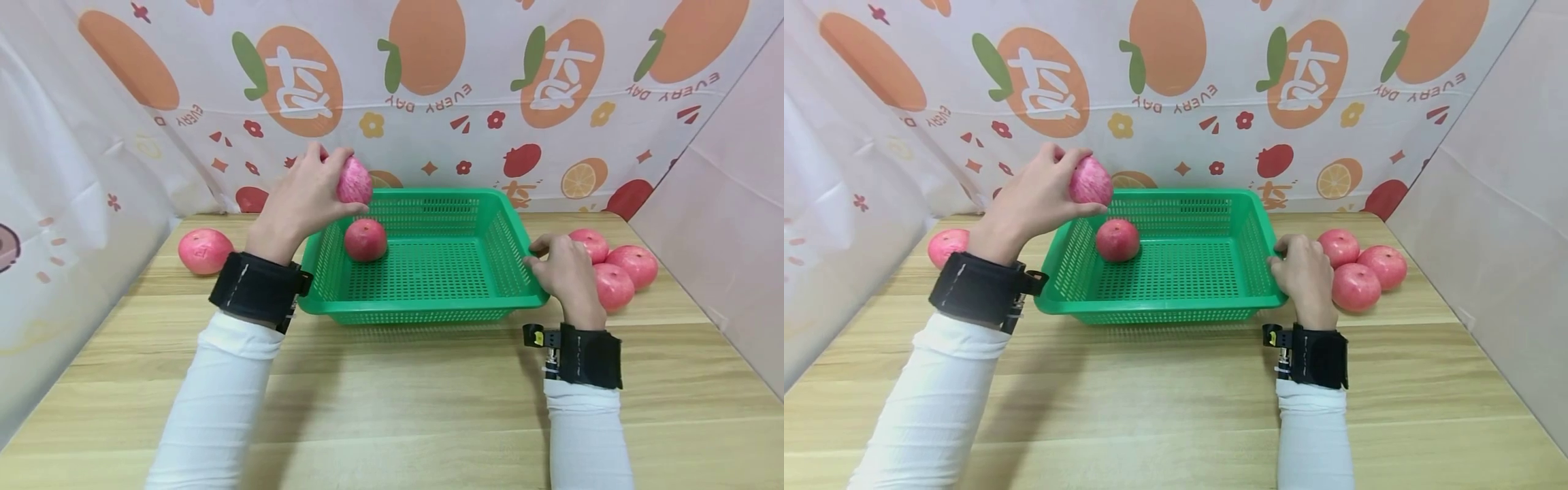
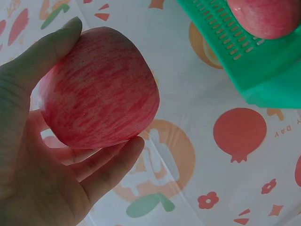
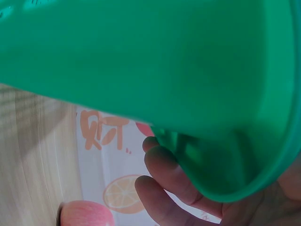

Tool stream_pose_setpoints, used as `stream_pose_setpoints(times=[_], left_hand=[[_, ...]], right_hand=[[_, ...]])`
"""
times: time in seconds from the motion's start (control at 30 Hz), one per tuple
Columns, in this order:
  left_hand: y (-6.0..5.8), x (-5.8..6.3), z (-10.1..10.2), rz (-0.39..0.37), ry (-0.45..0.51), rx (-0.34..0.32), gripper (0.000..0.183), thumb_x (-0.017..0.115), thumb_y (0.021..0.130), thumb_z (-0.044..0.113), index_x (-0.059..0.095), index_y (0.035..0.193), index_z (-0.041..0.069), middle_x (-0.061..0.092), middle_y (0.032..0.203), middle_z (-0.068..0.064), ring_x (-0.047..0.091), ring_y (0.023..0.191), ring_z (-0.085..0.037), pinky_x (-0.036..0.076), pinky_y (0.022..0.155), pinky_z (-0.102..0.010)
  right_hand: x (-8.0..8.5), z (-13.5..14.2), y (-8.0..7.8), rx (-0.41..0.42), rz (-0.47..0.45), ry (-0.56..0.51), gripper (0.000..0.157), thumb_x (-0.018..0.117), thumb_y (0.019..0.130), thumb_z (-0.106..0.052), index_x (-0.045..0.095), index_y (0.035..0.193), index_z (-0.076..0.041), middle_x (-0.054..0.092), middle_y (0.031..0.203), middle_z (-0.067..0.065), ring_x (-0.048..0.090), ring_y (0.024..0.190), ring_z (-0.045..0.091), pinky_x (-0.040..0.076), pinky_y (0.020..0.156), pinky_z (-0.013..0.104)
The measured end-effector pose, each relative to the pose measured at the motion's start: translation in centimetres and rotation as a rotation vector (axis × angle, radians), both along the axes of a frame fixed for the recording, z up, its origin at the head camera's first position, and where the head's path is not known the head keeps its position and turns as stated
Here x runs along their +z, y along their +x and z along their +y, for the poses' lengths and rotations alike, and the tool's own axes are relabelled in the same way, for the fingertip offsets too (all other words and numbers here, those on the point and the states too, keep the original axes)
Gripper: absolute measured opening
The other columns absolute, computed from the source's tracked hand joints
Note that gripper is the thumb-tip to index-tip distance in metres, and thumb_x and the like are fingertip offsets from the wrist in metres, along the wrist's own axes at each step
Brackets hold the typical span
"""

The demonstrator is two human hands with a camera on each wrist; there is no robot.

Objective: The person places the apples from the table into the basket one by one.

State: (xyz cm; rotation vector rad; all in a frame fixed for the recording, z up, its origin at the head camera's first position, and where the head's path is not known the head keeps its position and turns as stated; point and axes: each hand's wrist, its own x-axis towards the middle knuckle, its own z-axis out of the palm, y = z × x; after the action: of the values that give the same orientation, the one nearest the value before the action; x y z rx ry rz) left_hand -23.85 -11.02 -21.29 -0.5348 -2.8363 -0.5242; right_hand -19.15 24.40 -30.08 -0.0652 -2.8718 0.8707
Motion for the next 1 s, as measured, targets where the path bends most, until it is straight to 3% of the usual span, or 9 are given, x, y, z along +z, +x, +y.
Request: stream_pose_setpoints(times=[0.3, 0.53, 0.8, 1.0], left_hand=[[-0.6, 0.2, 0.9, 0.009, -0.001, -0.040, 0.082, 0.082, 0.086, 0.029, 0.039, 0.152, 0.006, 0.041, 0.133, -0.027, 0.047, 0.118, -0.043, 0.051, 0.092, -0.062], [-1.2, 0.0, 1.4, -0.029, -0.027, -0.025, 0.084, 0.082, 0.086, 0.030, 0.037, 0.153, 0.008, 0.041, 0.135, -0.026, 0.047, 0.119, -0.042, 0.051, 0.091, -0.063], [-1.7, -0.3, 2.2, 0.006, -0.099, -0.041, 0.085, 0.082, 0.087, 0.033, 0.037, 0.154, 0.007, 0.043, 0.135, -0.026, 0.046, 0.122, -0.042, 0.050, 0.091, -0.065], [-2.0, -0.4, 2.7, -0.005, -0.095, -0.049, 0.085, 0.082, 0.087, 0.032, 0.036, 0.154, 0.008, 0.042, 0.136, -0.026, 0.045, 0.123, -0.042, 0.052, 0.090, -0.064]], right_hand=[[0.1, 0.0, 0.0, 0.006, -0.008, -0.007, 0.032, 0.064, 0.099, -0.008, 0.062, 0.123, 0.014, 0.064, 0.113, 0.032, 0.065, 0.089, 0.042, 0.059, 0.081, 0.053], [0.2, 0.0, 0.0, 0.006, -0.003, -0.004, 0.032, 0.065, 0.099, -0.008, 0.063, 0.121, 0.014, 0.065, 0.112, 0.031, 0.065, 0.087, 0.041, 0.060, 0.078, 0.051], [0.2, 0.0, -0.1, 0.003, -0.001, -0.001, 0.031, 0.064, 0.099, -0.008, 0.063, 0.121, 0.014, 0.065, 0.111, 0.031, 0.063, 0.088, 0.040, 0.059, 0.079, 0.052], [0.3, 0.1, -0.1, 0.004, 0.006, 0.002, 0.030, 0.064, 0.099, -0.008, 0.064, 0.120, 0.014, 0.066, 0.110, 0.031, 0.064, 0.087, 0.040, 0.059, 0.079, 0.051]])
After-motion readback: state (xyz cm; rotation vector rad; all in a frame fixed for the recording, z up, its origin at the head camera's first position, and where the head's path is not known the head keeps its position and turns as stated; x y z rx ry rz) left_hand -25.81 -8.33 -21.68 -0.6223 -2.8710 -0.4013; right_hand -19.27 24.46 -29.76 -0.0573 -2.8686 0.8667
